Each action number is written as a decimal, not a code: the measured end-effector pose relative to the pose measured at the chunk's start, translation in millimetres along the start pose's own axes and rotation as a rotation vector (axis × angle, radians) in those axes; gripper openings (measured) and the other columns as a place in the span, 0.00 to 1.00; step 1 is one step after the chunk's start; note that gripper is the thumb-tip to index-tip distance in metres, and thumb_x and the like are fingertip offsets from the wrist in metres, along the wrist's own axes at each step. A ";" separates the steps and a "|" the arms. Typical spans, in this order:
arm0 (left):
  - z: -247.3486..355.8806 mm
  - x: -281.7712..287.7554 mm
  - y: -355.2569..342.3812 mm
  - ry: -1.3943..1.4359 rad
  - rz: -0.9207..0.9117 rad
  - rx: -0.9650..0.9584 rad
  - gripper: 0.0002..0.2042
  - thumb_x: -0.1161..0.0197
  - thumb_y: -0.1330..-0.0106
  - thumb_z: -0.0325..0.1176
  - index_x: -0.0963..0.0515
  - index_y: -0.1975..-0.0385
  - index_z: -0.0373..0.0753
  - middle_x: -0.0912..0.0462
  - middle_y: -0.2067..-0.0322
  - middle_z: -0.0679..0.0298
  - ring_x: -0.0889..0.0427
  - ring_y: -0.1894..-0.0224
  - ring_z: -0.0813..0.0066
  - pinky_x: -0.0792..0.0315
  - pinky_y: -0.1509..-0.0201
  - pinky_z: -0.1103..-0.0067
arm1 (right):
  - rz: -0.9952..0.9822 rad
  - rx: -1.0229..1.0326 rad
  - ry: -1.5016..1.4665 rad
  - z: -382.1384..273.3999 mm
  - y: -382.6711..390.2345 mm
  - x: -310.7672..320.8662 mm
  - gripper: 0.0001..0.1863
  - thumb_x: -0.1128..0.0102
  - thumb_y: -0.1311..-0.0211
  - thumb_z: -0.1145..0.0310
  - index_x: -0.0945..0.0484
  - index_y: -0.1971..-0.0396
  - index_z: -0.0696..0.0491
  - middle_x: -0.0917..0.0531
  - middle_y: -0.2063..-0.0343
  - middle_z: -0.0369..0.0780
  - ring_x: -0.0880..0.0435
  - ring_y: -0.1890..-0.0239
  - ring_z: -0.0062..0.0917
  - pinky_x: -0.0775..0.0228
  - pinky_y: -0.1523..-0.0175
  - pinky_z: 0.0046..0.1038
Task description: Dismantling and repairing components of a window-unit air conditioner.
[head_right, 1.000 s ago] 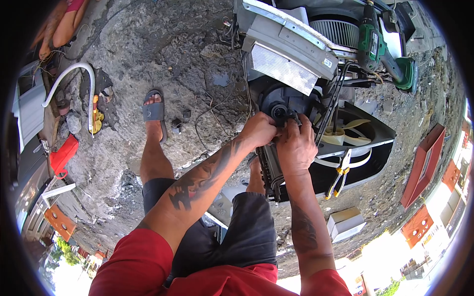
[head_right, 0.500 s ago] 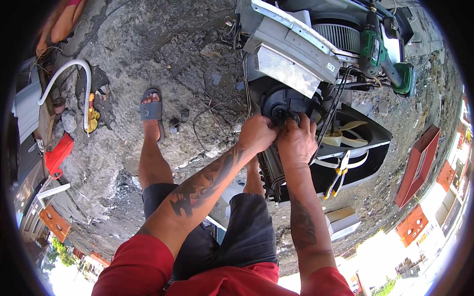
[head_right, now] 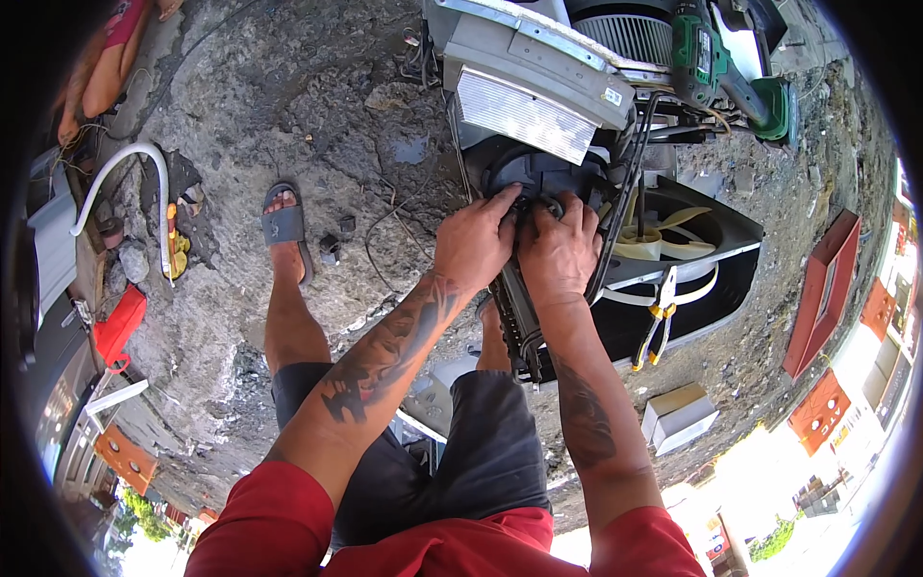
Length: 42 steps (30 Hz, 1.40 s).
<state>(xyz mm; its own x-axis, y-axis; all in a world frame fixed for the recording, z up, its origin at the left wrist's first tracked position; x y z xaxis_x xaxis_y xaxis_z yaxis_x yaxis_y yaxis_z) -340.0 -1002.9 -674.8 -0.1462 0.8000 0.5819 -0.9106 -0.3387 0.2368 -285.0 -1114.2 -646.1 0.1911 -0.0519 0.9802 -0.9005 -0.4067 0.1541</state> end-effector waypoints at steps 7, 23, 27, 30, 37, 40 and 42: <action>-1.0 -5.7 1.6 -0.324 -0.077 -0.031 0.21 0.39 0.37 0.37 0.23 0.43 0.46 0.20 0.73 0.59 0.16 0.72 0.56 0.22 0.68 0.64 | -0.075 -0.037 0.029 -4.8 -0.4 5.4 0.14 0.38 0.42 0.59 0.15 0.56 0.40 0.27 0.43 0.40 0.31 0.39 0.42 0.35 0.40 0.45; 10.5 -6.1 -4.6 -0.368 -0.068 -0.102 0.20 0.40 0.36 0.37 0.30 0.44 0.48 0.20 0.70 0.57 0.17 0.73 0.51 0.23 0.71 0.59 | 0.075 0.008 -0.428 62.5 113.1 122.2 0.13 0.34 0.43 0.76 0.15 0.57 0.53 0.21 0.51 0.47 0.21 0.55 0.37 0.26 0.55 0.32; 26.3 -5.9 -12.2 -0.460 -0.219 -0.042 0.22 0.42 0.35 0.40 0.31 0.41 0.46 0.16 0.72 0.54 0.16 0.71 0.51 0.23 0.66 0.58 | -0.090 -0.107 -0.379 125.5 173.4 123.2 0.12 0.35 0.42 0.75 0.16 0.58 0.56 0.21 0.51 0.47 0.20 0.54 0.39 0.25 0.52 0.35; 37.1 6.1 -20.7 -0.543 -0.260 0.000 0.22 0.42 0.35 0.42 0.30 0.42 0.44 0.15 0.74 0.52 0.15 0.69 0.50 0.23 0.64 0.58 | -0.113 -0.098 -0.355 158.0 197.0 115.8 0.11 0.36 0.42 0.74 0.16 0.58 0.56 0.20 0.52 0.48 0.20 0.52 0.41 0.25 0.50 0.38; 37.6 -3.5 14.8 -0.624 -0.228 0.166 0.34 0.36 0.37 0.42 0.40 0.30 0.57 0.15 0.72 0.52 0.15 0.66 0.49 0.23 0.62 0.60 | 0.071 -0.015 -0.370 211.9 159.7 120.6 0.11 0.36 0.40 0.73 0.17 0.58 0.57 0.19 0.53 0.47 0.19 0.53 0.41 0.27 0.49 0.38; 32.2 3.2 28.4 -0.561 -0.116 0.248 0.36 0.33 0.40 0.41 0.40 0.30 0.57 0.16 0.72 0.52 0.16 0.68 0.50 0.25 0.64 0.59 | 0.304 0.056 -0.318 223.8 87.0 117.8 0.10 0.36 0.40 0.72 0.17 0.58 0.56 0.18 0.55 0.44 0.19 0.53 0.39 0.29 0.48 0.38; 23.4 -5.0 22.0 -0.338 -0.015 0.103 0.36 0.30 0.42 0.39 0.36 0.32 0.55 0.17 0.73 0.54 0.16 0.69 0.52 0.26 0.65 0.61 | 0.422 0.061 -0.292 239.5 44.0 121.1 0.10 0.36 0.40 0.72 0.17 0.59 0.56 0.17 0.56 0.43 0.19 0.53 0.39 0.29 0.47 0.38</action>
<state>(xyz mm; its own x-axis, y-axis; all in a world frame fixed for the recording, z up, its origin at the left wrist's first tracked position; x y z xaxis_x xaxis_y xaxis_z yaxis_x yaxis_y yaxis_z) -350.3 -1026.0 -654.3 0.0190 0.6020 0.7983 -0.8655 -0.3898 0.3146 -207.9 -1356.9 -550.5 -0.0754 -0.4720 0.8784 -0.8997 -0.3476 -0.2640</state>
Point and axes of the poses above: each hand's wrist, its own y-axis away from the middle knuckle, its own x-axis out of the back of the hand, z = x × y, the point moved 2 cm from there along -y, towards the middle knuckle
